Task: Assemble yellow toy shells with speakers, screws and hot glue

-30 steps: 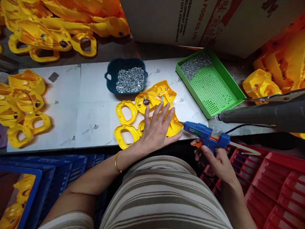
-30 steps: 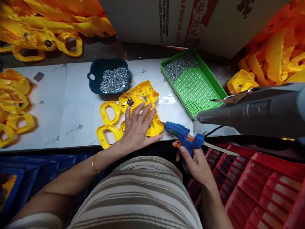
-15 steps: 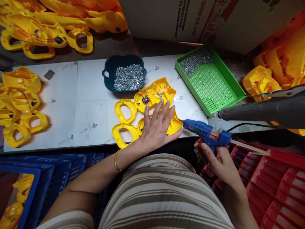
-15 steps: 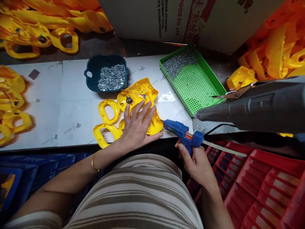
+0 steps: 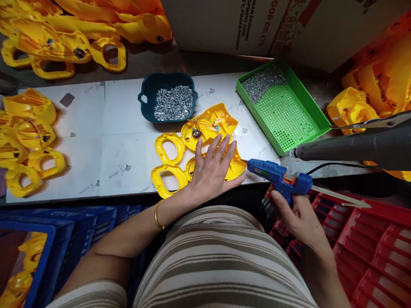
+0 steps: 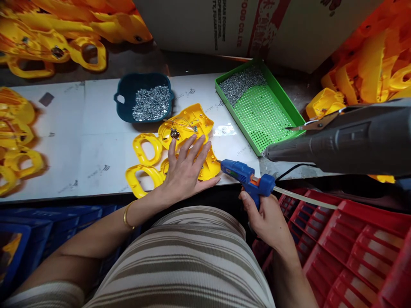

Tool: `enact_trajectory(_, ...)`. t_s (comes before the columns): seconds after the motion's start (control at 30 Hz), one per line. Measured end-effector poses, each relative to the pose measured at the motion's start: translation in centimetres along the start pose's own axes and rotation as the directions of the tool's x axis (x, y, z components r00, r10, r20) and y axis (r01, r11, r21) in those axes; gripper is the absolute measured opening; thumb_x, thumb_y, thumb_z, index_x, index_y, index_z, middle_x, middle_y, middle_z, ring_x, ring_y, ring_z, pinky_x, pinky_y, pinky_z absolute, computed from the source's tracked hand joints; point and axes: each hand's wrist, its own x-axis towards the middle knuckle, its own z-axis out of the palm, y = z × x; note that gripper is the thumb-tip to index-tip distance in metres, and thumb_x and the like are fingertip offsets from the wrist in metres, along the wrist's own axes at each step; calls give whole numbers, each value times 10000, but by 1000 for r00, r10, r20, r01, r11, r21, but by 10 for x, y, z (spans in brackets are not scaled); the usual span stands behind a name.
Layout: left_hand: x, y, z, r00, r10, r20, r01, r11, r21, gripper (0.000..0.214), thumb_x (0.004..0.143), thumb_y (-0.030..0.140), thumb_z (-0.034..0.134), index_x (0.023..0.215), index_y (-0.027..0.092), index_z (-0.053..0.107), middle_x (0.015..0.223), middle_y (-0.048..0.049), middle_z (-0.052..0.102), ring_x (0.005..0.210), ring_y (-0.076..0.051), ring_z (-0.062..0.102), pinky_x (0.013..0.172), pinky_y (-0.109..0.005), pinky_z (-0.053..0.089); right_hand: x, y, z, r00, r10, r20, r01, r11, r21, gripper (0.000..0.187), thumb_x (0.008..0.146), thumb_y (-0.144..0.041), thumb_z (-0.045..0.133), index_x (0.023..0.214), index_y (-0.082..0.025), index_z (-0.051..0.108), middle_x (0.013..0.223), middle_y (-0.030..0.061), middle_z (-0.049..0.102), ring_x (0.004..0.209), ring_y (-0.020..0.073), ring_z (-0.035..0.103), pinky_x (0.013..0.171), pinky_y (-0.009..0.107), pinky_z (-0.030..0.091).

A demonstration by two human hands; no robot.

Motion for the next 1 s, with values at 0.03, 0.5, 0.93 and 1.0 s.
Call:
enact_trajectory(0.03, 0, 0, 0, 1000, 2, 1, -2, 1000, 3, 798, 823, 605, 576, 1454, 154, 388, 1490, -172, 424, 1395, -359, 334, 1175, -566, -31, 0, -1, 0, 1000, -2, -7, 2, 1000, -7, 337, 915, -511, 487, 788, -214, 580, 658, 10, 564, 574, 145, 496, 536, 283, 414)
enact_trajectory(0.5, 0, -2, 2, 1000, 14, -6, -14, 1000, 8, 805, 826, 622, 558, 1454, 151, 378, 1495, -169, 418, 1388, -357, 344, 1176, -557, -2, 1, -6, -2, 1000, -25, 1, 25, 999, -47, 349, 906, -522, 486, 753, -216, 553, 582, 3, 512, 525, 138, 448, 466, 269, 375)
enact_trajectory(0.93, -1, -7, 3, 1000, -6, -1, 6, 999, -37, 832, 826, 638, 555, 1470, 158, 340, 1499, -166, 411, 1398, -339, 330, 1180, -534, 19, 0, -8, -3, 998, 64, -3, -63, 983, 175, 350, 870, -538, 552, 819, -202, 634, 626, 15, 596, 526, 128, 517, 477, 252, 436)
enact_trajectory(1.0, 0, -8, 4, 1000, -11, 4, 11, 999, -47, 843, 821, 641, 561, 1478, 166, 328, 1497, -164, 412, 1397, -342, 330, 1181, -532, 12, -1, -8, -5, 991, 116, 63, -129, 949, 289, 344, 861, -540, 565, 806, -206, 628, 602, 9, 585, 483, 121, 502, 416, 240, 412)
